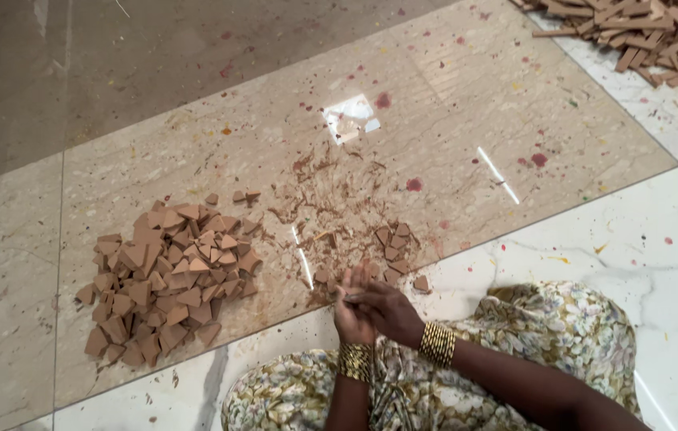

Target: The person sits on the floor and breaks small triangular clay pieces apart by hand, adding the broken fragments to a growing pile of similar pieces beside them. They repeatedly pick up pieces, snap them, and place the fragments onto the pile on the tiled floor.

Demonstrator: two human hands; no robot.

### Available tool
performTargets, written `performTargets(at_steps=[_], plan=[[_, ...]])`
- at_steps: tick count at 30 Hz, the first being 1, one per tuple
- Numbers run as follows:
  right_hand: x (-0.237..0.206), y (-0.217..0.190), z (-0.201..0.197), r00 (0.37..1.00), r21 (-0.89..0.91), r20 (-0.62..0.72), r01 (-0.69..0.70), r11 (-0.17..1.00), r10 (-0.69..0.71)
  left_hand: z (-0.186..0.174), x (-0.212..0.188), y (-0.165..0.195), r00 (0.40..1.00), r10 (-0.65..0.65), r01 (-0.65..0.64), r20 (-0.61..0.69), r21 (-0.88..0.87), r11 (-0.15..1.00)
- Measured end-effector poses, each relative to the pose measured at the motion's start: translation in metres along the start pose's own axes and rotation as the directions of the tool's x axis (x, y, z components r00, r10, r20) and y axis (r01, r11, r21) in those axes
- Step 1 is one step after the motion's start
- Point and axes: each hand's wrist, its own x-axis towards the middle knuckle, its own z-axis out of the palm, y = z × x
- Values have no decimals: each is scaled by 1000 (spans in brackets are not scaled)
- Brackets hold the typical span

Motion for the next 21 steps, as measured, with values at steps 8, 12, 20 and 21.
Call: performTargets(at_steps=[8,12,20,21], plan=[[22,1,-21,994,-93,-75,-87,992,80,6,-9,-9,990,-65,45,127,151,988],[32,16,-30,945,18,-127,-300,954,300,27,-21,-7,994,-111,95,4,492,866],[33,31,-33,925,346,-97,-314,884,367,11,-10,-14,993,80,-12,-82,624,782],[32,31,-32,907,340,-68,-370,864,415,7,-9,-15,988,117,-22,-103,652,758]])
